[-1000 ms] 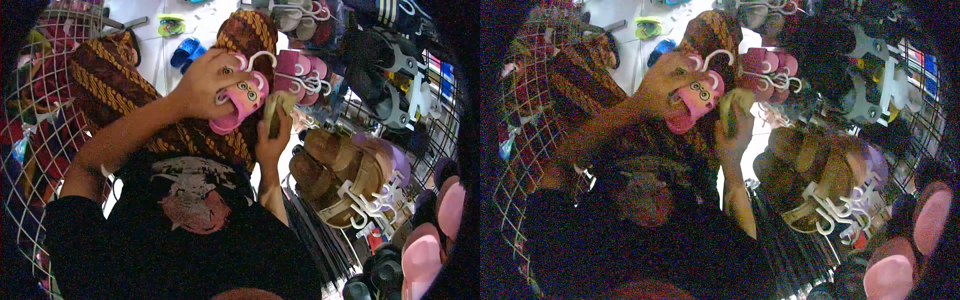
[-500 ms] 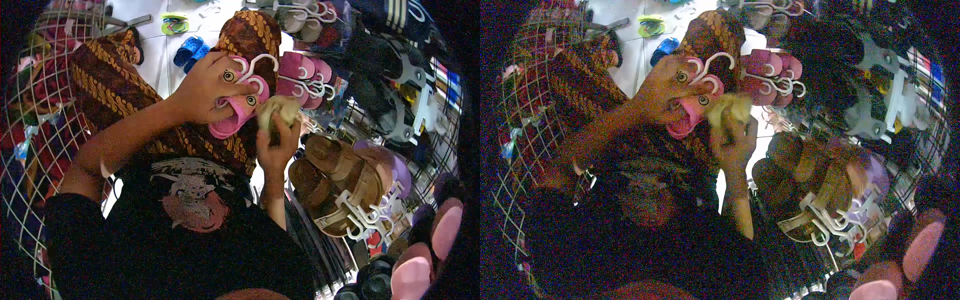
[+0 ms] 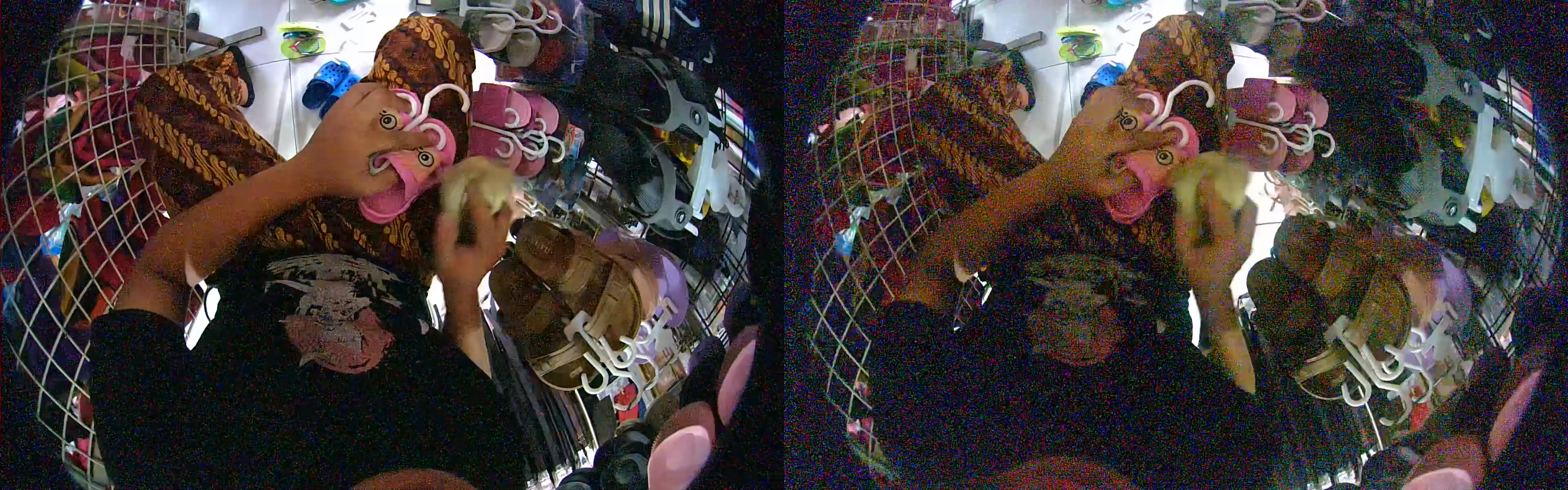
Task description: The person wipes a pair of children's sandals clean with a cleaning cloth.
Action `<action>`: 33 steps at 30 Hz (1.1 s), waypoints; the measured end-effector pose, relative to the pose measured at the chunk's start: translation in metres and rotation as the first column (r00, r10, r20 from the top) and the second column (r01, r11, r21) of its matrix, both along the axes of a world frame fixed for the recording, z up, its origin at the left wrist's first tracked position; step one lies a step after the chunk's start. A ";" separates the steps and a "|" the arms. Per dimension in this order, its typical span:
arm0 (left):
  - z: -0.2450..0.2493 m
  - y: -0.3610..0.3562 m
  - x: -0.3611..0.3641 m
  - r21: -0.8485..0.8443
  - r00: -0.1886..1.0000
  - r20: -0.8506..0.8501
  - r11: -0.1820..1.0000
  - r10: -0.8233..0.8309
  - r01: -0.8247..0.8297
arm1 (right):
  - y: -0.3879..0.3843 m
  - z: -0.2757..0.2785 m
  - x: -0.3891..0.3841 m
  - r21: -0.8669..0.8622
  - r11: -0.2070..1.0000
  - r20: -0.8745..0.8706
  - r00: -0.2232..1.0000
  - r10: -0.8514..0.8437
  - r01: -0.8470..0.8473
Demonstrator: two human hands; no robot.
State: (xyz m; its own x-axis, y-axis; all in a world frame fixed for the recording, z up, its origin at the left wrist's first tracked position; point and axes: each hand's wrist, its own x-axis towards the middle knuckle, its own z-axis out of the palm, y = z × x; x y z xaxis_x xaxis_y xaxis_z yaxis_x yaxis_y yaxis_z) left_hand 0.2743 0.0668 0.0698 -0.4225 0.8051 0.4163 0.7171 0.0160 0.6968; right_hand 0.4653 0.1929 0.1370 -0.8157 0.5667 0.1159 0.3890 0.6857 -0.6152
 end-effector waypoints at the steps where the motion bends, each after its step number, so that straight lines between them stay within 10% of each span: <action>1: 0.006 0.000 0.000 0.001 1.000 0.012 1.000 0.004 -0.004 | -0.008 0.001 0.003 -0.033 0.998 0.070 0.996 0.056 -0.054; 6: 0.002 0.000 -0.003 -0.021 1.000 -0.021 1.000 -0.004 0.003 | 0.003 -0.004 -0.004 -0.012 0.987 0.154 0.976 -0.156 0.160; 10: 0.003 0.000 0.004 0.036 1.000 0.007 0.999 0.010 -0.010 | -0.010 -0.004 0.011 -0.007 0.983 0.158 0.970 0.184 -0.185; 14: 0.003 -0.004 0.000 0.086 1.000 -0.018 0.996 0.010 -0.009 | 0.005 -0.020 0.007 0.089 0.985 0.012 0.989 -0.150 0.148; 18: 0.003 -0.004 0.005 0.025 1.000 0.007 1.000 0.007 -0.007 | -0.019 0.004 0.011 -0.018 0.986 0.104 0.980 0.170 -0.169; 22: 0.009 -0.007 0.001 -0.029 1.000 -0.014 0.999 -0.018 0.018 | -0.003 -0.008 0.004 -0.008 0.990 0.106 0.985 -0.140 0.141; 26: 0.006 -0.004 0.008 0.026 0.998 -0.040 0.998 0.050 -0.049 | -0.016 -0.001 0.009 0.016 0.993 0.100 0.988 0.116 -0.118; 30: 0.006 -0.005 0.006 -0.040 0.998 -0.057 0.999 0.005 -0.008 | -0.001 -0.003 -0.003 -0.025 0.977 0.097 0.973 -0.211 0.214; 33: 0.014 -0.004 0.011 -0.135 0.993 -0.111 0.990 0.024 -0.039 | -0.009 0.008 0.002 0.082 0.994 0.009 0.998 0.068 -0.069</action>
